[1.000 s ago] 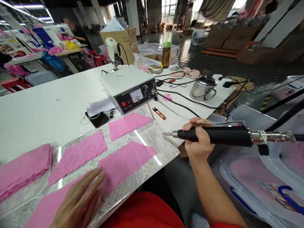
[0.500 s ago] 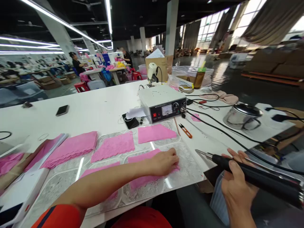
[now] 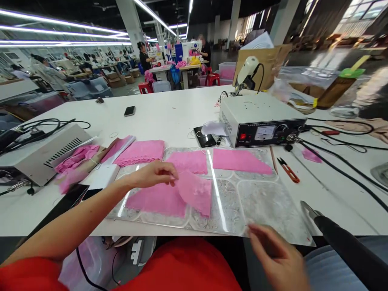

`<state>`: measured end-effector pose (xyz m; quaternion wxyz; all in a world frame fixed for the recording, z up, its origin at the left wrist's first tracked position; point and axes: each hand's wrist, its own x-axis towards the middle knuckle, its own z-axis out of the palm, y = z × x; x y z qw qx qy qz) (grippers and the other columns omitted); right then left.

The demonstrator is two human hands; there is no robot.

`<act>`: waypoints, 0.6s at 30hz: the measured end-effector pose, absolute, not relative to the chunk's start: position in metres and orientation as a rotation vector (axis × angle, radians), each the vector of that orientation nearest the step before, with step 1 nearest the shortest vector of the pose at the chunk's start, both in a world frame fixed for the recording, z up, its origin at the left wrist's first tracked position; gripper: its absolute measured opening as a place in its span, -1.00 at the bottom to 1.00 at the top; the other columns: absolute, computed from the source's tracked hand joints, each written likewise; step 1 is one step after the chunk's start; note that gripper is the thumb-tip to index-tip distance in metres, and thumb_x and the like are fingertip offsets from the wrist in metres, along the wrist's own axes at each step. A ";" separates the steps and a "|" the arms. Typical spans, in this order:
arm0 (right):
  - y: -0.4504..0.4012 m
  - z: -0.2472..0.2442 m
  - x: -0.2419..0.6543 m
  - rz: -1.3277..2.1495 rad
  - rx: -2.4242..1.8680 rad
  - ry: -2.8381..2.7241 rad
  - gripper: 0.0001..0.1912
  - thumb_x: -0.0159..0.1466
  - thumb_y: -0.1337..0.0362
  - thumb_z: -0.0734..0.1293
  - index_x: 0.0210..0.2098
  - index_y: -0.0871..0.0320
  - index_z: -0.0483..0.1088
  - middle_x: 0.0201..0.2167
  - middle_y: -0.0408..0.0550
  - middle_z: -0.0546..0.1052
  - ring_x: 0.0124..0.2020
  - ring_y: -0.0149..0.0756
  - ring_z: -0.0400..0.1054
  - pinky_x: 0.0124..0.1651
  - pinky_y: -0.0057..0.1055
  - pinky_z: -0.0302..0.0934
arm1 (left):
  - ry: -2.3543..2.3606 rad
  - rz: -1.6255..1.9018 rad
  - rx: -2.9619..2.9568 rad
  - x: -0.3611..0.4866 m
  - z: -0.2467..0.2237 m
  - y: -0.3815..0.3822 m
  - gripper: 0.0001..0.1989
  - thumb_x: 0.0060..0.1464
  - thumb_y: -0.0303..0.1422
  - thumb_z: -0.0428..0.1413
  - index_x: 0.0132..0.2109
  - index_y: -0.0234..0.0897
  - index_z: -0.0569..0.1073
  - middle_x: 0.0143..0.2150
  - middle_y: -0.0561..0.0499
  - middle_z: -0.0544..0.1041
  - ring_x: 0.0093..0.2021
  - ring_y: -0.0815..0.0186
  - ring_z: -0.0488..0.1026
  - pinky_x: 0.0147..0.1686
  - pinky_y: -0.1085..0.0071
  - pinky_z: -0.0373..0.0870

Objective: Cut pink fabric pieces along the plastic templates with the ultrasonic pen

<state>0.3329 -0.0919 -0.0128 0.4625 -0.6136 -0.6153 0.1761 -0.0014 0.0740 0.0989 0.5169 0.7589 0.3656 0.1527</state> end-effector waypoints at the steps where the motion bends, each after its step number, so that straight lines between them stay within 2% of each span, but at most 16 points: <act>1: -0.082 -0.006 0.316 0.474 -1.441 -1.640 -0.85 0.19 0.16 0.38 -0.27 0.05 0.51 -0.39 -0.10 0.61 -0.45 -0.27 0.52 -0.45 -0.44 0.44 | 0.901 0.394 1.801 -0.018 0.095 0.069 -0.87 0.15 -0.36 0.10 -0.23 -0.34 0.48 -0.32 -0.03 0.54 -0.28 0.33 0.54 -0.26 0.41 0.48; 3: -0.063 0.005 0.286 0.429 -1.305 -1.820 -0.86 0.22 0.22 0.34 -0.23 0.06 0.49 -0.35 -0.07 0.59 -0.46 -0.32 0.48 -0.45 -0.45 0.43 | 0.931 0.436 1.770 -0.045 0.085 0.061 -0.86 0.14 -0.35 0.11 -0.24 -0.34 0.47 -0.30 -0.04 0.54 -0.25 0.34 0.54 -0.24 0.42 0.47; 6: -0.040 0.010 0.254 0.349 -1.184 -2.026 -0.81 0.24 0.27 0.32 -0.14 0.08 0.45 -0.25 -0.01 0.57 -0.27 -0.25 0.50 -0.25 -0.35 0.46 | 0.950 0.495 1.738 -0.070 0.071 0.051 -0.86 0.13 -0.33 0.11 -0.23 -0.33 0.48 -0.23 -0.05 0.54 -0.23 0.37 0.51 -0.21 0.42 0.46; 8: -0.031 0.009 0.242 0.300 -1.157 -2.129 -0.81 0.24 0.30 0.31 -0.13 0.08 0.43 -0.24 0.00 0.56 -0.22 -0.21 0.49 -0.21 -0.29 0.46 | 0.956 0.531 1.726 -0.079 0.065 0.048 -0.86 0.14 -0.33 0.11 -0.23 -0.33 0.47 -0.18 -0.06 0.54 -0.20 0.38 0.50 -0.19 0.42 0.45; 12: -0.022 0.007 0.231 0.259 -1.084 -2.235 -0.86 0.27 0.38 0.26 -0.26 0.08 0.45 -0.34 -0.04 0.54 -0.31 -0.26 0.47 -0.28 -0.33 0.42 | 0.955 0.572 1.734 -0.090 0.057 0.047 -0.87 0.14 -0.34 0.09 -0.25 -0.32 0.46 -0.16 -0.06 0.54 -0.16 0.37 0.48 -0.16 0.41 0.43; 18: -0.018 0.011 0.219 0.300 -0.956 -2.275 -0.85 0.27 0.41 0.26 -0.23 0.08 0.42 -0.33 -0.06 0.52 -0.31 -0.31 0.46 -0.29 -0.40 0.41 | 0.979 0.542 1.840 -0.113 0.056 0.037 -0.91 0.11 -0.40 0.09 -0.27 -0.30 0.48 -0.11 -0.06 0.54 -0.10 0.32 0.45 -0.15 0.41 0.37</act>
